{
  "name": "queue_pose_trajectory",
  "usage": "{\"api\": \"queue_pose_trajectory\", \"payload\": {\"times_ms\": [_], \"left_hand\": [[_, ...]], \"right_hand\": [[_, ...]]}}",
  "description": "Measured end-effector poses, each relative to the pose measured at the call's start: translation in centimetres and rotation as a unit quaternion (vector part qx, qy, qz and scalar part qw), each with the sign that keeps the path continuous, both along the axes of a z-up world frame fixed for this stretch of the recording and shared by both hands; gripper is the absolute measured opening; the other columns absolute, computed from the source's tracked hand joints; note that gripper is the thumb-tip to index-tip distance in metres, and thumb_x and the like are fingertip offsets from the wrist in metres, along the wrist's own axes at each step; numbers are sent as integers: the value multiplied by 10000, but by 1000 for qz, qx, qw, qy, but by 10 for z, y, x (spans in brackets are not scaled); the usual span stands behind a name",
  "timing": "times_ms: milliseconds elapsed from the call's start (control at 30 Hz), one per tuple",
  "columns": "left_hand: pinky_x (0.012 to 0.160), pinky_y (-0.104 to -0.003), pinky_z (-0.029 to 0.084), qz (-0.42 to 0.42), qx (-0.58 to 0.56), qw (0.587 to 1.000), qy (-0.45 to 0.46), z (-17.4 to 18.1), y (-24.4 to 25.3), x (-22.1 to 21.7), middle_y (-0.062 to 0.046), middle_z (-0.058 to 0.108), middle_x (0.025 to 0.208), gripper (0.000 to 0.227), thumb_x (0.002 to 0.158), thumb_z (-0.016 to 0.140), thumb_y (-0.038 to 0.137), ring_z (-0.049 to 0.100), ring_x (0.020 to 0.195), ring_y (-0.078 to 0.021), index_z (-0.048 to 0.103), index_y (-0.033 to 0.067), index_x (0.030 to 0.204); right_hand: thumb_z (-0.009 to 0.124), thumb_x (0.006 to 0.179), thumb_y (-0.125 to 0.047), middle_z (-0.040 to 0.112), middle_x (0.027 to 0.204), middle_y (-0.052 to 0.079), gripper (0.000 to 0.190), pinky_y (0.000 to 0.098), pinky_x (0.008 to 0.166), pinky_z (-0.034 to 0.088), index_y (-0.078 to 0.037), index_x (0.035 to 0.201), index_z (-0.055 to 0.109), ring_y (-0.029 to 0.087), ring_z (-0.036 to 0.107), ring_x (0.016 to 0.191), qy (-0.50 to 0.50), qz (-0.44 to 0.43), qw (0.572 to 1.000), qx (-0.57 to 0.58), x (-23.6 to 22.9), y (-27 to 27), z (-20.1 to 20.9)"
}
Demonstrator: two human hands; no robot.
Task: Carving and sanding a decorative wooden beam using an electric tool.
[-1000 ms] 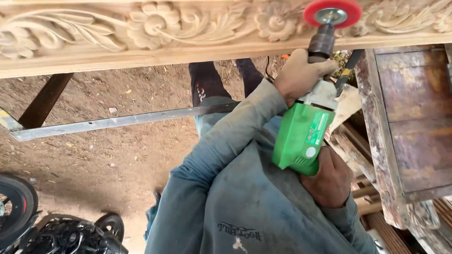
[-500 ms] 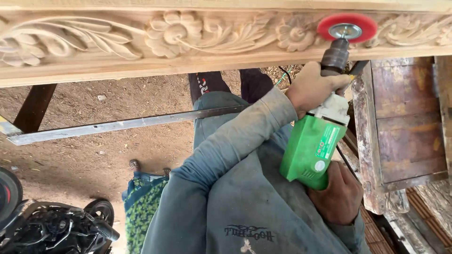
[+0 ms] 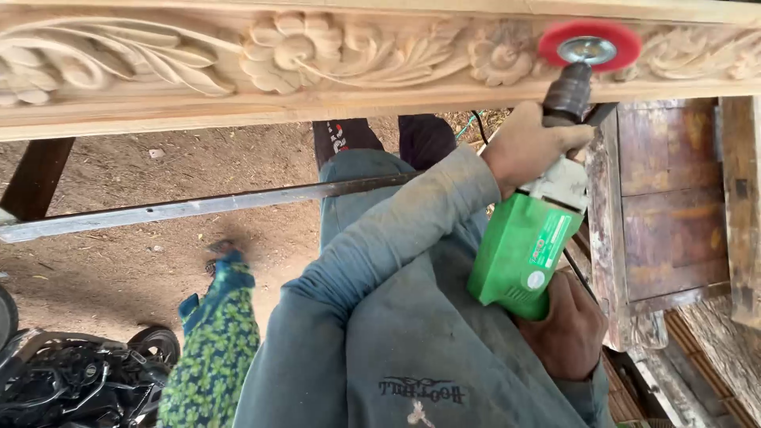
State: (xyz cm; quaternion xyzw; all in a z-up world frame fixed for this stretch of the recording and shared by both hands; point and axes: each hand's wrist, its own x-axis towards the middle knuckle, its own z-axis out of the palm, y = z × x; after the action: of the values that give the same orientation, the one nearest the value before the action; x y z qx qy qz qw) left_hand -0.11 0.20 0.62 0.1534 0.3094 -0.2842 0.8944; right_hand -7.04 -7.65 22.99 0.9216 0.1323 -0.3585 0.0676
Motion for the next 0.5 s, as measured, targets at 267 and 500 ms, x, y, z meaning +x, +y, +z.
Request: {"api": "queue_pose_trajectory", "payload": {"times_ms": [267, 500], "left_hand": [[472, -327, 518, 48, -38, 998, 12, 1, -10, -1, -87, 683, 658, 208, 824, 729, 150, 621, 515, -131, 673, -25, 727], [523, -319, 551, 94, 24, 995, -2, 6, -34, 4, -75, 721, 671, 200, 867, 692, 167, 665, 544, -132, 679, -10, 775]], "right_hand": [[860, 762, -220, 572, 800, 113, 355, 443, 621, 465, -57, 856, 560, 339, 591, 698, -3, 60, 998, 12, 12, -33, 0], [806, 539, -366, 612, 875, 86, 545, 419, 673, 461, -71, 949, 600, 281, 581, 677, 35, 171, 982, 65, 50, -82, -2]]}}
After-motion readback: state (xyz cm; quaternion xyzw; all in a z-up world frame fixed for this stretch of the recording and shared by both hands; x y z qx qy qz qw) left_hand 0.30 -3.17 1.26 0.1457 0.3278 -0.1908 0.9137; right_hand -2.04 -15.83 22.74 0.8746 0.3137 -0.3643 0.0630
